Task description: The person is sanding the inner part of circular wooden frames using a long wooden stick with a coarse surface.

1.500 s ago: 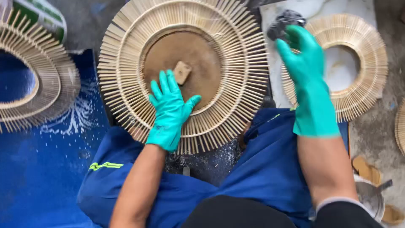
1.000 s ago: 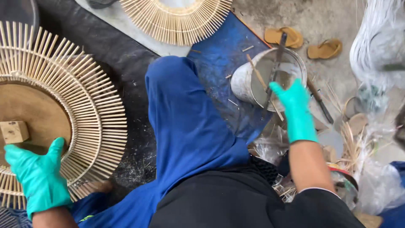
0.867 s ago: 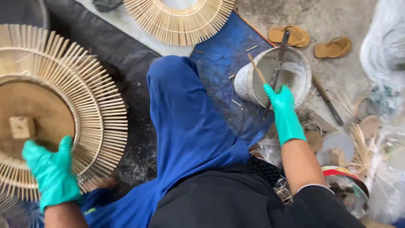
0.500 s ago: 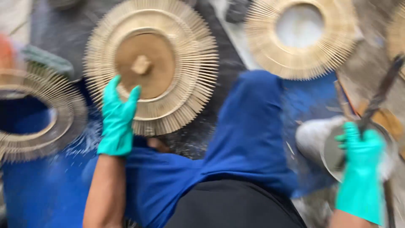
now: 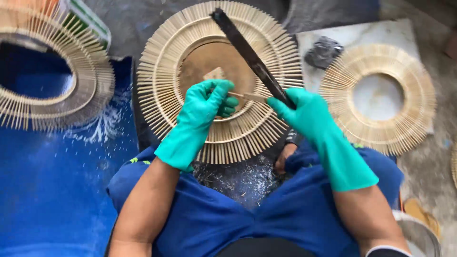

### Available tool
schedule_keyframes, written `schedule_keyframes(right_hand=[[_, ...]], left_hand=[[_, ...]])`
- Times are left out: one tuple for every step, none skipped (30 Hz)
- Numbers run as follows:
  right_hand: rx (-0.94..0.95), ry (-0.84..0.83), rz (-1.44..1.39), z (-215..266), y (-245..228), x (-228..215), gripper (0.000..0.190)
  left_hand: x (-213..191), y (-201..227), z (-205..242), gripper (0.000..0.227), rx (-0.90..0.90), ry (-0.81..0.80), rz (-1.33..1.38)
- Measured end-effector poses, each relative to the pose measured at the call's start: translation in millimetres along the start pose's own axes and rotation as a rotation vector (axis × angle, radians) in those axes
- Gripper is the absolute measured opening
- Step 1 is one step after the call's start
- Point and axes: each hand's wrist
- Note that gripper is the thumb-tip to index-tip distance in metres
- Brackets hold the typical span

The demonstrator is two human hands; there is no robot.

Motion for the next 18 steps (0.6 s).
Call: schedule_keyframes(right_hand=[[-0.014, -0.027, -0.002, -6.3, 4.8, 9.8, 0.035], [-0.062, 0.025, -0.091, -5.7, 10.6, 18.7, 0.03], [-0.107, 0.077, -0.181, -4.4, 17.5, 26.0, 0.027], [-0.097, 0.07, -0.18, -7.6, 20.0, 21.3, 0.027], [-0.213, 0.22, -0.211, -10.8, 23.3, 15.2, 0.021], [-0.341, 0.383, -0.23, -18.8, 27.8, 5.0, 0.017], [-0.339, 0.392, -0.217, -23.2, 33.8, -4.6, 0.017], [-0.339, 0.426, -0.309, -24.3, 40.2, -14.4, 0.017], [-0.339, 0.461, -0.403, -24.6, 47.0, -24.9, 0.018], [-0.335, 0.461, -0.397, -24.8, 35.4, -34.8, 0.018], [-0.249, 0.398, -0.537, -24.7, 23.9, -44.8, 0.025], [-0.164, 0.335, -0.683, -25.3, 11.8, -53.0, 0.032], [-0.164, 0.339, -0.682, -28.5, 11.5, -50.0, 0.032], [-0.043, 0.212, -0.785, -28.9, 11.0, -46.3, 0.04], [0.077, 0.082, -0.886, -28.9, 10.4, -42.6, 0.047], [0.083, 0.087, -0.887, -27.1, 16.9, -32.8, 0.047], [0.151, 0.012, -0.882, -25.0, 23.0, -23.1, 0.047], [0.211, -0.064, -0.877, -26.8, 28.5, -14.2, 0.047]], left_hand=[[-7.6, -1.3, -8.1, 0.041, -0.005, 0.029, 0.006], [-14.8, -3.9, -12.5, 0.034, -0.026, 0.029, -0.053], [-20.5, -6.8, -15.9, 0.028, -0.047, 0.028, -0.112], [-23.6, -6.9, -19.7, 0.028, -0.059, 0.029, -0.113], [-25.3, -6.9, -23.1, 0.023, 0.021, 0.006, -0.127], [-21.4, -6.0, -33.1, 0.018, 0.114, -0.031, -0.132], [-26.1, -9.9, -39.8, 0.018, 0.115, -0.045, -0.123], [-31.5, -15.3, -41.6, 0.017, 0.197, -0.021, -0.12], [-36.2, -21.2, -42.7, 0.019, 0.279, 0.003, -0.116], [-31.7, -19.2, -37.3, 0.019, 0.275, -0.001, -0.113], [-27.0, -17.3, -31.2, 0.021, 0.273, -0.034, -0.106], [-23.9, -14.0, -26.1, 0.023, 0.276, -0.066, -0.103], [-16.2, -14.4, -22.9, 0.023, 0.277, -0.07, -0.103], [-9.8, -15.3, -16.9, 0.024, 0.281, -0.086, -0.1], [-3.7, -16.1, -10.5, 0.024, 0.286, -0.102, -0.096], [2.2, -14.9, -6.5, 0.024, 0.282, -0.107, -0.098], [7.8, -13.3, -2.2, 0.024, 0.358, -0.131, -0.108], [14.6, -10.2, -0.6, 0.023, 0.441, -0.154, -0.115]])
Point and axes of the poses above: each hand's wrist, its own z-axis away from the middle knuckle, its own x-axis out of the palm, y = z × x, and after that the axes turned 14 degrees about y, right-handed
